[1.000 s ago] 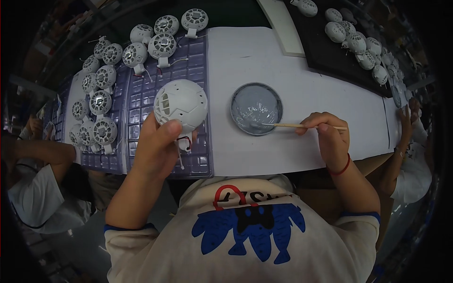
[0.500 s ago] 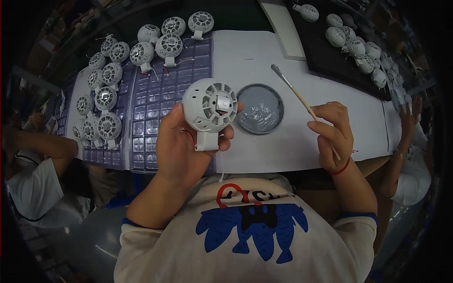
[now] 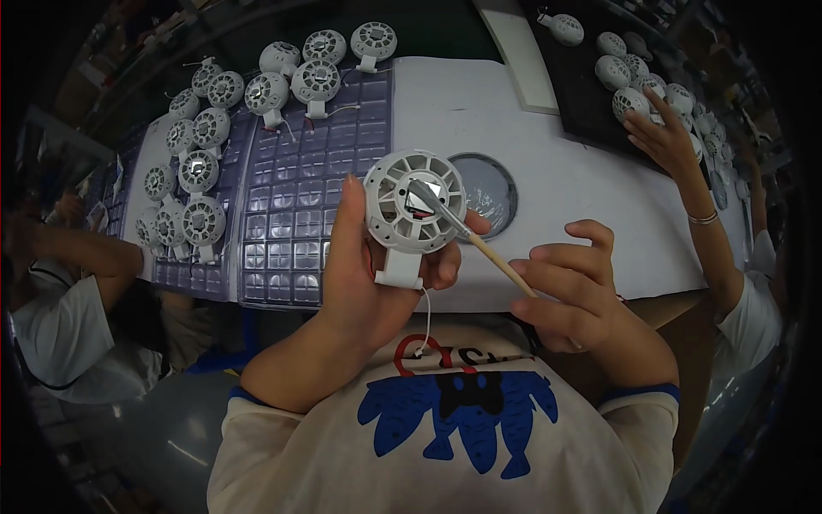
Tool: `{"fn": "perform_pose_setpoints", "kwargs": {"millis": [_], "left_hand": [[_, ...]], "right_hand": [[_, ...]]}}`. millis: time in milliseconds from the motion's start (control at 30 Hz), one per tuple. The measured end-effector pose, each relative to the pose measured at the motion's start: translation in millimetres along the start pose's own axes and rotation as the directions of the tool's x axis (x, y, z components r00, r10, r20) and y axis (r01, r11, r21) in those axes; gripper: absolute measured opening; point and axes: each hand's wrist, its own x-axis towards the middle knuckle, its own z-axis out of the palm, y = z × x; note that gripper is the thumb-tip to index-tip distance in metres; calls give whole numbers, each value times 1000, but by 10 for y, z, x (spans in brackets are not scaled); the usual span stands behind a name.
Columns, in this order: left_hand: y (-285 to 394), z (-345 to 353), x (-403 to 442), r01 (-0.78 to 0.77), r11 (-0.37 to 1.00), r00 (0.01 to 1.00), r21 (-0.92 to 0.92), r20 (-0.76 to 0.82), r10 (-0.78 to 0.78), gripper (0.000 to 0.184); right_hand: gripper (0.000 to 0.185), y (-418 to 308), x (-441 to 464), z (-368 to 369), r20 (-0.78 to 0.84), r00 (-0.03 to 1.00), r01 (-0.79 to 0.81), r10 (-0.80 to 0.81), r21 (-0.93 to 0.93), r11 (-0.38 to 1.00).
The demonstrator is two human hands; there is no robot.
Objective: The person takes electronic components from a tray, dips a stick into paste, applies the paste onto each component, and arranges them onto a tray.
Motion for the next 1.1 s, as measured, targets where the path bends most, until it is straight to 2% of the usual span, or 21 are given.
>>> {"fn": "perform_pose_setpoints", "kwargs": {"millis": [133, 267, 367, 400, 467, 533, 600, 633, 667, 800, 867, 900, 967, 1000, 1033, 1067, 1100], "left_hand": [[-27, -29, 13, -4, 1000, 1000, 11, -9, 5, 67], [-45, -78, 18, -1, 998, 1000, 69, -12, 2, 65], [-68, -96, 25, -18, 1000, 1000, 21, -25, 18, 67], [-71, -65, 20, -20, 1000, 999, 19, -27, 21, 67], [-65, 24, 9, -27, 989, 934, 148, -350, 78, 62], [-66, -37, 11, -34, 985, 947, 168, -310, 85, 60], [-42, -42, 4, -42, 981, 958, 188, -272, 93, 58], [-13, -4, -10, 2, 982, 969, 190, -241, 45, 55], [6, 13, -24, 45, 980, 977, 192, -211, -4, 52], [1, -186, -109, 62, 984, 990, 165, -134, -40, 50], [36, -237, -115, 140, 864, 981, 483, -184, -56, 66], [83, -255, -105, 138, 864, 981, 484, -186, -53, 66], [236, -306, -9, 122, 751, 976, 649, -215, 27, 74], [315, -385, 87, 119, 751, 978, 649, -209, 26, 74], [394, -502, 226, -3, 519, 973, 855, -118, 200, 72], [489, -579, 371, -108, 225, 941, 968, 27, 337, 70], [606, -610, 506, -111, -181, 881, 977, 181, 438, 68]], "right_hand": [[16, -12, 41, -125, 85, 990, -125, 112, 177, 976], [15, -39, 57, -170, 117, 986, -135, 116, 168, 977], [13, -52, 80, -176, 70, 994, -98, 85, 215, 972], [12, -58, 88, -162, 8, 998, -62, 62, 204, 977], [11, -53, 93, -147, -56, 998, -26, 37, 188, 982], [10, -31, 90, -138, -84, 996, -33, 40, 87, 996], [10, -22, 72, -150, -73, 997, -34, 39, 72, 997], [10, -16, 60, -157, -62, 997, -35, 39, 60, 998], [10, -15, 52, -180, -62, 997, -35, 39, 63, 997], [14, 50, 7, -253, -80, 990, -106, 116, 125, 987], [17, 105, -8, -252, -110, 985, -113, 133, 167, 979], [18, 124, -12, -252, -137, 980, -120, 145, 179, 977], [20, 175, -20, -262, -164, 974, -125, 156, 187, 974], [20, 214, -21, -274, -171, 972, -137, 164, 160, 978], [21, 252, -20, -289, -176, 969, -150, 172, 129, 980], [21, 296, -16, -294, -177, 970, -151, 169, 113, 982], [20, 353, -13, -284, -192, 968, -146, 163, 102, 984]]}}
